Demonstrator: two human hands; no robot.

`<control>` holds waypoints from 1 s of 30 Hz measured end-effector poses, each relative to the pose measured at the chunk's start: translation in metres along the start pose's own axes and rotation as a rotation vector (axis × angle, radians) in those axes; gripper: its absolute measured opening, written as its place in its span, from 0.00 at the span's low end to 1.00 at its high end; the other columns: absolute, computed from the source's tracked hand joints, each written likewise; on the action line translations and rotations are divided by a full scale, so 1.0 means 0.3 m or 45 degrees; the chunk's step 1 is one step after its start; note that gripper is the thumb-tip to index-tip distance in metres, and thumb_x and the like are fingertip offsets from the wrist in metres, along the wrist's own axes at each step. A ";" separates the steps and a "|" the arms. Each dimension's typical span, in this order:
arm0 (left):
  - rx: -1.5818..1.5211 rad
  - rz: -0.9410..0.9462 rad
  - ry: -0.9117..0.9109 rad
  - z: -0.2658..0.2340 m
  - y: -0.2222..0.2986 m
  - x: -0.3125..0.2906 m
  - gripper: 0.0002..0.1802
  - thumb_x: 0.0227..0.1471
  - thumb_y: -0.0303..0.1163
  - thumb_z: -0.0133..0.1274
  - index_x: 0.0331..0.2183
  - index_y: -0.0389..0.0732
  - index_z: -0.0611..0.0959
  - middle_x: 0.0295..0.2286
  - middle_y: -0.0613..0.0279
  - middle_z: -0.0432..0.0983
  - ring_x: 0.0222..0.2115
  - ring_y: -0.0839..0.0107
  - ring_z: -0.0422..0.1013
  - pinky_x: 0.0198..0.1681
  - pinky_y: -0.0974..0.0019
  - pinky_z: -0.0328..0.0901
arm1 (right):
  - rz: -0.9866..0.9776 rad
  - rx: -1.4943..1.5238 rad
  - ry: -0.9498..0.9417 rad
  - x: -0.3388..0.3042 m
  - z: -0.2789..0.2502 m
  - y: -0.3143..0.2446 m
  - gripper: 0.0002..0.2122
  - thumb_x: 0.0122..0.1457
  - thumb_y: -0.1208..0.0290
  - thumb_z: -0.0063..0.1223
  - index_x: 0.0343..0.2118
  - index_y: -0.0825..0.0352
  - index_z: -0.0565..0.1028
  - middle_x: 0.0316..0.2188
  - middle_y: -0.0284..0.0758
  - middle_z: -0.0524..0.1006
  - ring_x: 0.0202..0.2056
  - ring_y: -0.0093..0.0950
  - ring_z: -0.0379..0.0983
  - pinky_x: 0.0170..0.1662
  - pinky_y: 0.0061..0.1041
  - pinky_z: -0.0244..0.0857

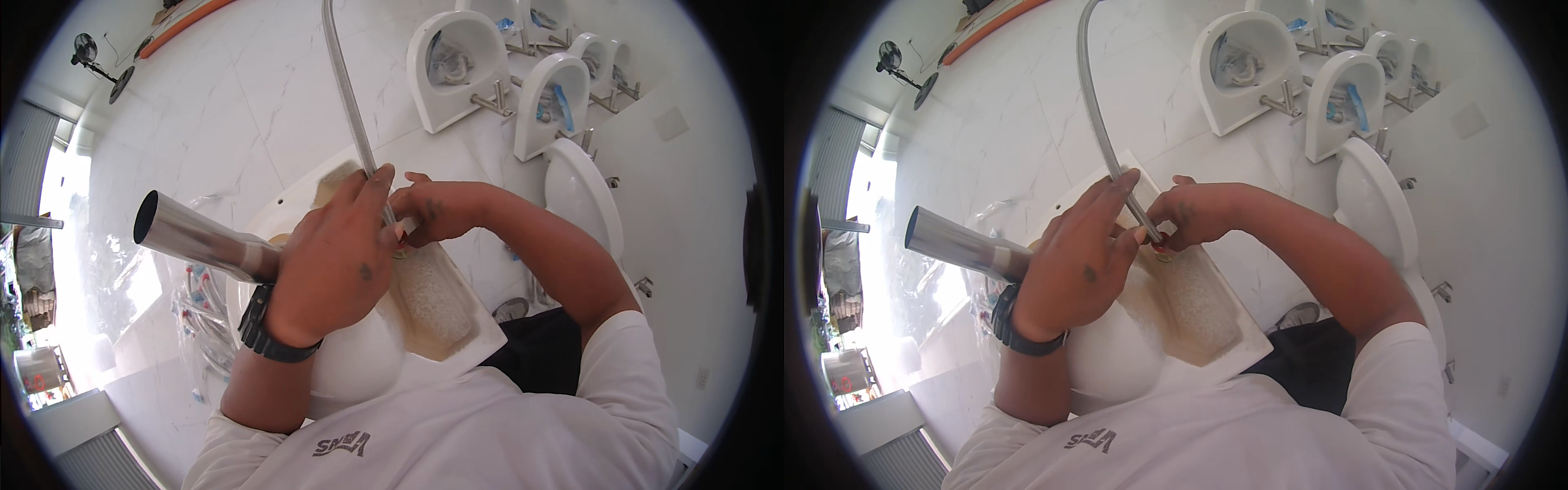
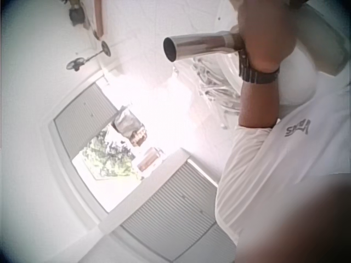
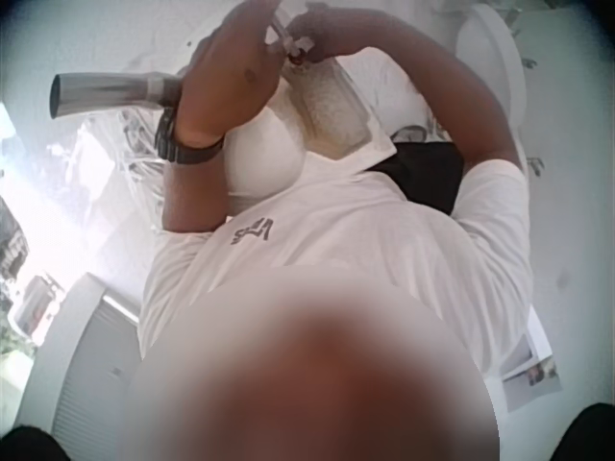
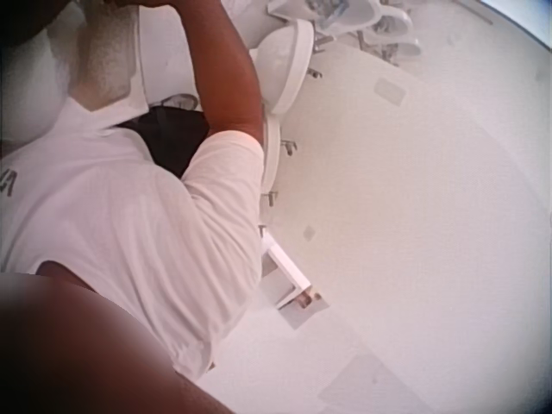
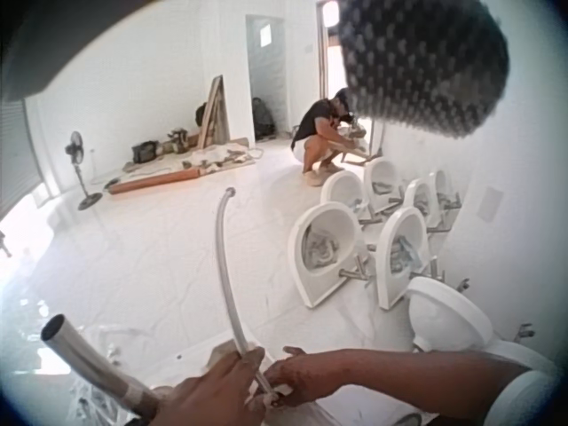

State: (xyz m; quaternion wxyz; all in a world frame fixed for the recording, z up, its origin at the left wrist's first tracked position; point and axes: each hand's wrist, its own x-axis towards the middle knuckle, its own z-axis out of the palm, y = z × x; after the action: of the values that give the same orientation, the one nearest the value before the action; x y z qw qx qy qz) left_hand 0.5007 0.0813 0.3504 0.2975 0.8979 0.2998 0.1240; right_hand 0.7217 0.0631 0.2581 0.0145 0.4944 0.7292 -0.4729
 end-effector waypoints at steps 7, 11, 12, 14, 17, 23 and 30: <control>0.043 0.057 0.034 0.004 -0.016 0.021 0.30 0.61 0.26 0.57 0.62 0.29 0.71 0.52 0.39 0.76 0.39 0.48 0.81 0.44 0.53 0.74 | -0.111 -0.173 0.043 -0.002 -0.045 0.021 0.20 0.59 0.68 0.62 0.56 0.55 0.79 0.48 0.31 0.80 0.60 0.33 0.73 0.76 0.62 0.32; 0.025 0.051 0.029 0.008 -0.012 0.023 0.30 0.61 0.25 0.57 0.63 0.30 0.71 0.51 0.40 0.76 0.39 0.49 0.81 0.43 0.53 0.75 | 0.001 -0.071 -0.107 0.013 -0.090 0.010 0.20 0.58 0.67 0.64 0.55 0.55 0.80 0.46 0.32 0.81 0.58 0.34 0.75 0.76 0.61 0.33; 0.026 0.052 0.030 0.010 -0.010 0.025 0.30 0.61 0.25 0.57 0.63 0.30 0.70 0.50 0.40 0.76 0.39 0.49 0.81 0.43 0.53 0.75 | 0.031 -0.035 -0.151 0.023 -0.102 0.005 0.20 0.58 0.67 0.64 0.55 0.55 0.80 0.45 0.33 0.82 0.57 0.35 0.76 0.76 0.60 0.33; 0.025 0.060 0.029 0.009 -0.009 0.028 0.30 0.61 0.25 0.58 0.63 0.30 0.71 0.51 0.40 0.76 0.39 0.49 0.81 0.43 0.53 0.75 | 0.052 -0.073 -0.192 0.038 -0.112 -0.005 0.19 0.57 0.66 0.64 0.54 0.55 0.81 0.42 0.34 0.82 0.54 0.35 0.77 0.76 0.60 0.33; 0.034 0.055 0.024 0.007 -0.007 0.029 0.31 0.61 0.25 0.58 0.63 0.30 0.71 0.50 0.40 0.76 0.39 0.49 0.81 0.43 0.53 0.75 | 0.036 -0.193 -0.177 0.040 -0.107 -0.007 0.17 0.57 0.67 0.65 0.51 0.55 0.82 0.38 0.34 0.82 0.49 0.35 0.79 0.76 0.59 0.34; 0.035 0.050 0.018 0.003 -0.014 0.033 0.31 0.60 0.25 0.58 0.62 0.29 0.71 0.51 0.39 0.75 0.38 0.48 0.81 0.44 0.52 0.74 | -0.087 -0.192 0.006 0.031 -0.064 0.016 0.14 0.56 0.69 0.66 0.46 0.57 0.82 0.35 0.32 0.79 0.49 0.35 0.78 0.75 0.61 0.33; 0.018 0.081 0.042 0.004 -0.014 0.032 0.30 0.60 0.25 0.58 0.62 0.29 0.71 0.52 0.38 0.75 0.38 0.47 0.81 0.44 0.52 0.74 | -0.143 -0.081 0.176 -0.001 -0.027 0.020 0.11 0.57 0.69 0.67 0.43 0.58 0.83 0.42 0.30 0.79 0.59 0.32 0.70 0.76 0.59 0.34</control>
State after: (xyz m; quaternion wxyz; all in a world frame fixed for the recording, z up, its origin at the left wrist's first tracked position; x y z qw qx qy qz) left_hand 0.5066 0.0892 0.3472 0.2823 0.9069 0.2766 0.1461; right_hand 0.7298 0.0689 0.2587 -0.0468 0.4835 0.7697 -0.4143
